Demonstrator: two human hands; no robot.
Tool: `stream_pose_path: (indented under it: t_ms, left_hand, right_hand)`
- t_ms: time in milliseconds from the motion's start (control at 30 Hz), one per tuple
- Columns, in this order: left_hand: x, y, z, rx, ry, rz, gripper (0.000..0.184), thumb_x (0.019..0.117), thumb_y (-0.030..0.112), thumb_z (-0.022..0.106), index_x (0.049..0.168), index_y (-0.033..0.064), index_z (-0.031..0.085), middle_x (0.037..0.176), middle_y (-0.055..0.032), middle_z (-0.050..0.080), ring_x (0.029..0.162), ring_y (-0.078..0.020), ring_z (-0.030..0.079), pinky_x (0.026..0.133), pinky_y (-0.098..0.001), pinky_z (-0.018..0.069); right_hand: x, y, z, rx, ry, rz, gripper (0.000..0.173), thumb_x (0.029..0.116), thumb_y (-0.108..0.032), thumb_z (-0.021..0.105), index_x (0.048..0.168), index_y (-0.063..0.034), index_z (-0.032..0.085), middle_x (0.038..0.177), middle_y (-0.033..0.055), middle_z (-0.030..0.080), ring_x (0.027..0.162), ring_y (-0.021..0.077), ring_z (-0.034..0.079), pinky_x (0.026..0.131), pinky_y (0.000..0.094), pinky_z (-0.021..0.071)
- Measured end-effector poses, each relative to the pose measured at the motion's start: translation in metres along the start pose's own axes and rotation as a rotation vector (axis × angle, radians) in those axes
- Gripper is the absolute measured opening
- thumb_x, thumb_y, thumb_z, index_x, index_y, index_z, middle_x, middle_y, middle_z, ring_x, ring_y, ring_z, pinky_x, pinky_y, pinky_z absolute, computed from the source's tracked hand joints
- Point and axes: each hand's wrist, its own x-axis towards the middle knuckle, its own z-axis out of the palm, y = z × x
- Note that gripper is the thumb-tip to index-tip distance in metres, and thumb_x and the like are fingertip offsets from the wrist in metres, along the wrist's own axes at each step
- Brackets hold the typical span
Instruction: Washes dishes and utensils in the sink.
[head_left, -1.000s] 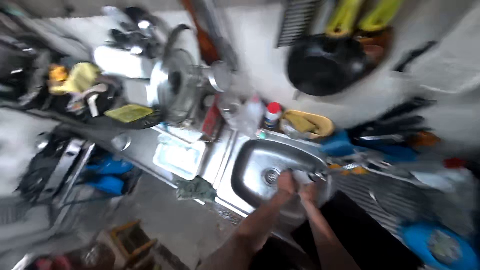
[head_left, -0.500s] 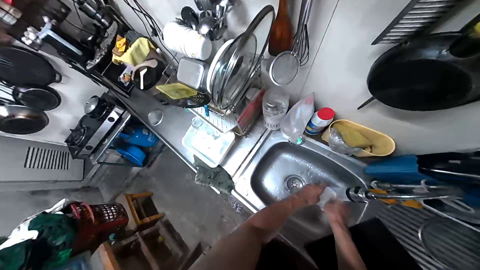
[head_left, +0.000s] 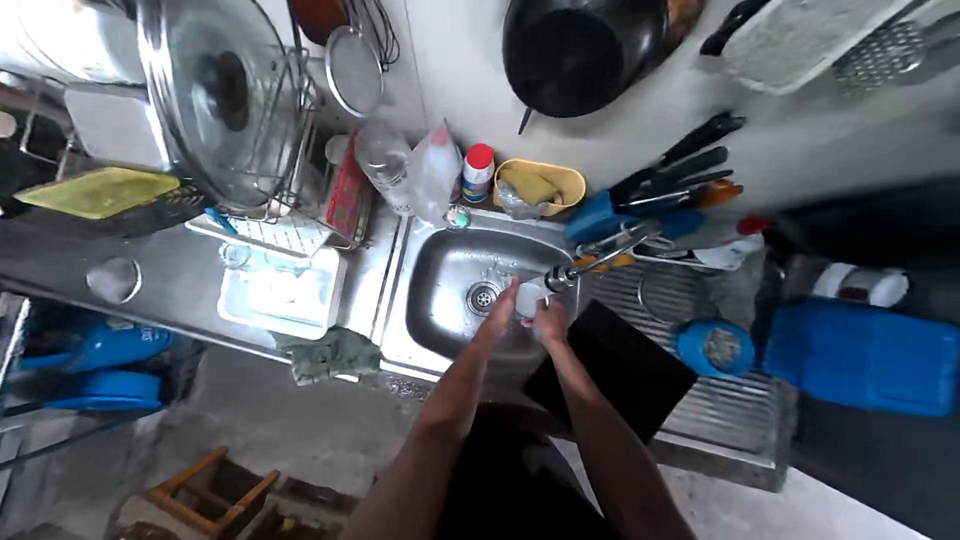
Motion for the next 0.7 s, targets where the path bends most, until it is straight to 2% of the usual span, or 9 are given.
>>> stream_pose_path:
  t_ms: [100,233,300,333,433,533,567,633,700]
  left_hand:
    - [0.006,-0.009,0.002,-0.413,0.072,-0.102,0.063,0.1074,0.058,0.025,0.133,0.0121,0.061,0.113,-0.0154,0.070,0.093,-0.0267,0.068,0.074,-0.0431,0.0574]
    - [0.010,-0.011,-0.003,-0.668,0.157,-0.181,0.050,0.1062,0.048,0.029,0.120,0.0089,0.057,0.100,-0.0151,0.068,0.080,-0.0267,0.067,0.063,-0.0431,0.0566]
    - [0.011,-0.010,-0.005,-0.765,0.122,-0.201,0.050,0.1066,0.049,0.031,0.123,0.0087,0.055,0.106,-0.0147,0.066,0.089,-0.0267,0.066,0.074,-0.0448,0.0567]
    - [0.012,-0.008,-0.006,-0.788,0.119,-0.209,0.050,0.1068,0.049,0.032,0.124,0.0081,0.055,0.107,-0.0149,0.066,0.092,-0.0268,0.066,0.078,-0.0450,0.0569]
    - [0.011,-0.005,-0.004,-0.734,0.125,-0.214,0.042,0.1056,0.043,0.033,0.110,0.0095,0.058,0.091,-0.0101,0.066,0.079,-0.0217,0.066,0.070,-0.0399,0.0568]
    - [0.009,-0.010,-0.008,-0.617,0.078,-0.217,0.046,0.1065,0.047,0.031,0.106,0.0115,0.060,0.086,-0.0076,0.066,0.075,-0.0194,0.065,0.065,-0.0375,0.0555]
    - [0.010,-0.008,-0.008,-0.573,0.080,-0.220,0.049,0.1069,0.050,0.030,0.106,0.0113,0.061,0.085,-0.0079,0.067,0.073,-0.0194,0.065,0.063,-0.0373,0.0551]
    - [0.007,0.001,-0.008,-0.502,0.125,-0.250,0.052,0.1072,0.051,0.031,0.112,0.0099,0.062,0.090,-0.0100,0.068,0.076,-0.0209,0.066,0.065,-0.0392,0.0557]
    - [0.008,0.006,-0.011,-0.495,0.168,-0.258,0.051,0.1072,0.051,0.032,0.115,0.0097,0.060,0.094,-0.0104,0.066,0.079,-0.0214,0.065,0.068,-0.0397,0.0550]
  right_hand:
    - [0.002,0.007,0.004,0.148,-0.097,-0.043,0.042,0.1066,-0.010,0.042,0.146,0.0056,0.044,0.130,0.0291,0.059,0.099,0.0333,0.072,0.085,0.0474,0.0618]
    - [-0.010,0.005,0.005,-0.014,-0.047,-0.172,0.049,0.0993,-0.010,0.057,0.145,0.0044,0.048,0.138,0.0246,0.058,0.116,0.0291,0.067,0.098,0.0441,0.0575]
    - [-0.022,0.003,0.003,-0.302,0.027,-0.301,0.060,0.0999,-0.020,0.058,0.153,0.0030,0.041,0.157,0.0263,0.039,0.145,0.0356,0.043,0.119,0.0474,0.0390]
    - [-0.027,0.005,0.003,-0.423,0.067,-0.409,0.057,0.1014,-0.022,0.056,0.152,0.0029,0.043,0.156,0.0292,0.040,0.146,0.0418,0.038,0.121,0.0521,0.0338]
    - [-0.030,0.009,0.003,-0.666,0.004,-0.667,0.048,0.1032,-0.019,0.050,0.150,-0.0096,0.052,0.154,0.0146,0.051,0.146,0.0348,0.043,0.125,0.0615,0.0179]
    - [-0.026,0.006,0.007,-0.771,-0.193,-0.532,0.058,0.0991,-0.025,0.058,0.154,-0.0110,0.047,0.154,0.0130,0.051,0.148,0.0324,0.039,0.124,0.0670,0.0046]
    - [-0.026,0.004,0.008,-0.769,-0.228,-0.502,0.060,0.0977,-0.023,0.059,0.155,-0.0122,0.045,0.153,0.0137,0.052,0.147,0.0336,0.041,0.124,0.0661,0.0093]
    - [-0.028,-0.005,0.007,-0.767,-0.245,-0.491,0.049,0.0983,-0.022,0.058,0.146,-0.0144,0.056,0.137,0.0150,0.064,0.133,0.0340,0.056,0.119,0.0591,0.0325]
    - [-0.031,-0.014,0.005,-0.777,-0.212,-0.486,0.039,0.1012,-0.023,0.055,0.137,-0.0107,0.064,0.132,0.0163,0.067,0.131,0.0340,0.058,0.122,0.0583,0.0263]
